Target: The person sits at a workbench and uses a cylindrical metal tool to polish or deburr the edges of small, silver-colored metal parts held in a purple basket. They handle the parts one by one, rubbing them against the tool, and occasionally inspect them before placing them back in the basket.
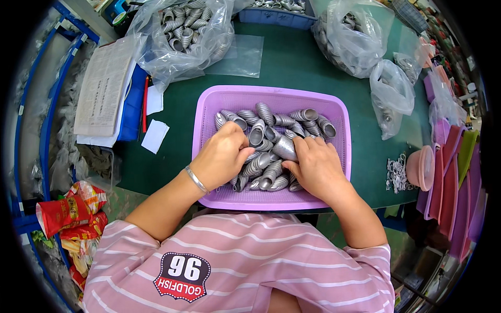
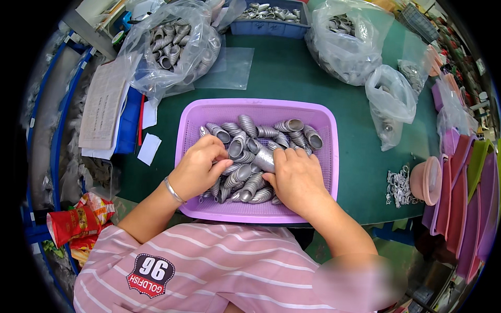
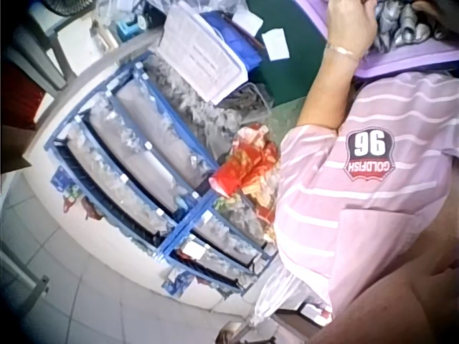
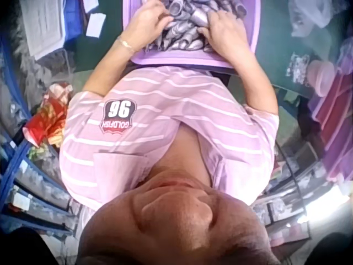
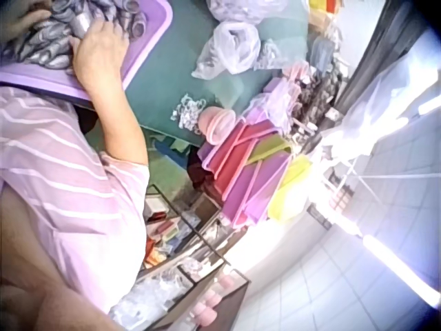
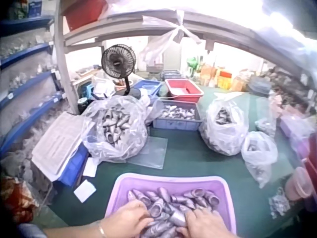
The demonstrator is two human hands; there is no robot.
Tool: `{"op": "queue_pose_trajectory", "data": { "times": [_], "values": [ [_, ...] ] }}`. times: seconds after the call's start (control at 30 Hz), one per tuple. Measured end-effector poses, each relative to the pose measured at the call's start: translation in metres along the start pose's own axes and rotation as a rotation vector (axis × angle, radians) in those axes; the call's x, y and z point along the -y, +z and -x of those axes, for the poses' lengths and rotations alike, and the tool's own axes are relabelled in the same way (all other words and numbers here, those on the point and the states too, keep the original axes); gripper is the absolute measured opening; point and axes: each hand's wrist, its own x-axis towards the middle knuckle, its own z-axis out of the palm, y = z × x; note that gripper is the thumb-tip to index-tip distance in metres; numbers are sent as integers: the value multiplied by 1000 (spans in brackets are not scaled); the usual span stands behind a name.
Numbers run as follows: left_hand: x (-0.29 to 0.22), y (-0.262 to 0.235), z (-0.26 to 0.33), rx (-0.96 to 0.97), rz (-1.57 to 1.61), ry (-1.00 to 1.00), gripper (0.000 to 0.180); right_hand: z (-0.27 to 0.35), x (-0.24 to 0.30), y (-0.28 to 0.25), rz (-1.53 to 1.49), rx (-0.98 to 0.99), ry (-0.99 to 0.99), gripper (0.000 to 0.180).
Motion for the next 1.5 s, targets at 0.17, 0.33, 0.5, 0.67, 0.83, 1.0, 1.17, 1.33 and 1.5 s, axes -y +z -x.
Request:
{"op": "queue_pose_trajectory", "data": {
  "times": [0.17,0.33,0.5,0.67,0.83,1.0,1.17,1.33,1.5],
  "values": [
    [-12,0,-16,42,-86,-74,40,7,1,2,42,-21,-40,55],
    [-2,9,-31,150,-125,-120,39,9,-1,5,37,-60,-31,55],
    [5,8,-26,21,-66,-99,28,9,-3,9,32,-85,-49,50],
    [-5,-1,-22,178,122,-359,26,9,-4,7,-51,-181,-41,48],
    [3,8,-14,48,76,-217,22,4,-4,-5,-92,-262,-23,47],
    [4,10,-12,-15,18,-90,15,3,-4,-6,-186,-237,-4,51],
    [-1,8,-17,29,48,-141,12,-3,-2,-20,-248,-216,-47,53],
    [0,5,-11,36,70,-94,9,-16,7,-36,-475,-668,-191,56],
    [0,6,-14,27,110,2,8,0,2,-20,-259,-398,-260,58]
  ]
}}
